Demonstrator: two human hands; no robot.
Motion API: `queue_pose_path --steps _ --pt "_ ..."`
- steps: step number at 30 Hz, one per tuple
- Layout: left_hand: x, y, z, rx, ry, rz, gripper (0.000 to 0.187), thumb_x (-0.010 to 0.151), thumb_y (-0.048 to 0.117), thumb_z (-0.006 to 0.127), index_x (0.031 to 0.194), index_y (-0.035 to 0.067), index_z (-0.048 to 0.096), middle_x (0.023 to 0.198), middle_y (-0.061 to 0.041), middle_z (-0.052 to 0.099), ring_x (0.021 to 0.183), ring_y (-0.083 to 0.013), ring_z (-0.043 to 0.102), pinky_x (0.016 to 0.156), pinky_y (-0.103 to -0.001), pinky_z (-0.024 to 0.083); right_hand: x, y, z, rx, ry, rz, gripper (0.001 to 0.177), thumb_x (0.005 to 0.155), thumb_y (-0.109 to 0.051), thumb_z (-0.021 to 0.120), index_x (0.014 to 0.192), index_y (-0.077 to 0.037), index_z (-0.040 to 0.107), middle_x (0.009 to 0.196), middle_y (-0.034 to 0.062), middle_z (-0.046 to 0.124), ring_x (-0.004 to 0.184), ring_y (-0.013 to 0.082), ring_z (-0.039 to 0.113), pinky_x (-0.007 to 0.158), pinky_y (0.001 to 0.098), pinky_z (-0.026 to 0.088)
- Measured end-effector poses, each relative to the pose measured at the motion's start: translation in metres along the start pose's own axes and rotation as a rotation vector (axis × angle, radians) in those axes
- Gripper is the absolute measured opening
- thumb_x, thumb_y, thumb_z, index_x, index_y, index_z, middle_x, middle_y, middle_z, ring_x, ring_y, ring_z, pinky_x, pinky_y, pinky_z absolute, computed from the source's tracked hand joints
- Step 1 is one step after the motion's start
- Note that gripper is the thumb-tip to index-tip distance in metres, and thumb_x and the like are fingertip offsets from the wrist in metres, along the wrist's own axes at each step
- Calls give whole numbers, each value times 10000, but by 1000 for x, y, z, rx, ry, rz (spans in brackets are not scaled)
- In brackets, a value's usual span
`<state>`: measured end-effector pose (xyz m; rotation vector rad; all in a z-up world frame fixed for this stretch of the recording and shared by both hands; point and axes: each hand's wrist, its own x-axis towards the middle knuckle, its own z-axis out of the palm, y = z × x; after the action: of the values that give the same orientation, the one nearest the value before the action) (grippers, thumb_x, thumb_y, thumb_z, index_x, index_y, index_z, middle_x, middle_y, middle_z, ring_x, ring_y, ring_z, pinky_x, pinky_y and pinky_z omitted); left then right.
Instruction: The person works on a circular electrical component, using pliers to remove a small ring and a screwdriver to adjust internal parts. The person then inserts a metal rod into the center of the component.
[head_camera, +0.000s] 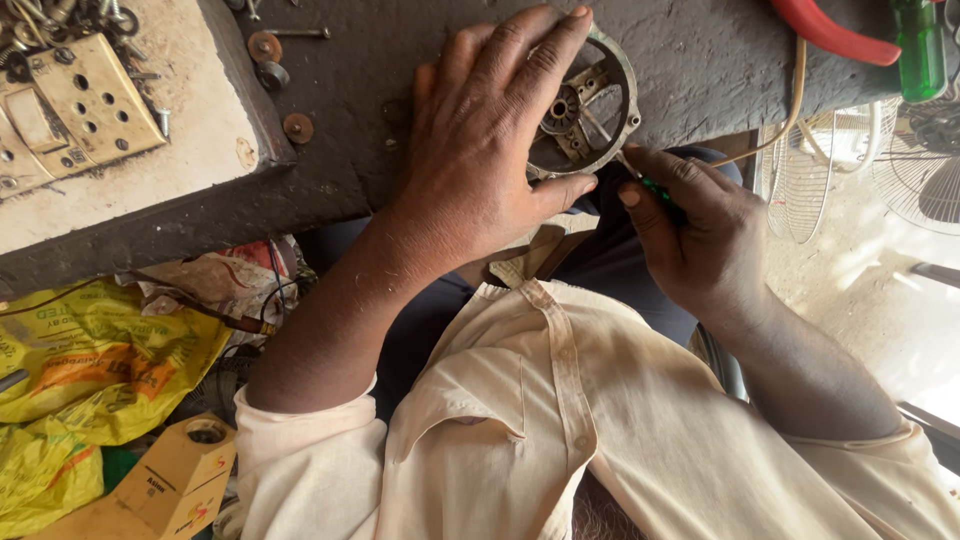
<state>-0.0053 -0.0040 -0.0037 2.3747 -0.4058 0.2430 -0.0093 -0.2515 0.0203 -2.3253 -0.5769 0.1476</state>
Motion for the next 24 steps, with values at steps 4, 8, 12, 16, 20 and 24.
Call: queue_pose_path --steps 4,8,12,16,20,24 --pt "2 2 0 15 -38 -24 1167 746 477 1011 1611 125 311 1589 -96 383 1418 -305 423 1173 -553 356 2 -5 -3 1 14 -26 224 1093 -62 730 1304 4 689 1101 172 743 945 222 762 820 309 606" --pt "1 2 -2 -18 -33 -23 1161 747 459 1009 1614 132 308 1606 -85 376 1427 -290 421 1193 -546 350 5 -8 -8 -68 -16 -14 267 1075 -64 738 1332 -2 700 1087 168 745 931 222 759 768 314 594" --pt "3 3 -2 6 -62 -34 1167 748 478 1008 1616 131 309 1613 -82 370 1429 -290 417 1188 -554 344 6 -11 -11 -41 -21 -66 251 1101 -64 728 1343 -12 691 1130 163 746 909 205 767 736 286 611" --pt "3 3 -2 -10 -61 -37 1185 739 475 1011 1619 131 297 1626 -75 357 1422 -289 420 1187 -551 349 9 -13 -14 -136 -40 -57 256 1067 -73 755 1312 -14 708 1027 148 744 872 221 757 705 310 589" --pt "1 2 -1 -7 -57 -31 1199 751 468 1013 1641 143 278 1652 -57 347 1434 -276 426 1203 -543 364 15 -18 -23 -190 -65 -118 214 1077 -88 761 1280 -35 718 988 137 743 833 219 748 707 314 578" --pt "0 -1 1 17 -63 -20 1218 763 477 1010 1658 145 253 1672 -50 326 1431 -271 429 1206 -541 374 21 -21 -33 -290 -154 -71 235 1057 -108 767 1286 -57 748 915 122 730 754 230 720 619 338 539"
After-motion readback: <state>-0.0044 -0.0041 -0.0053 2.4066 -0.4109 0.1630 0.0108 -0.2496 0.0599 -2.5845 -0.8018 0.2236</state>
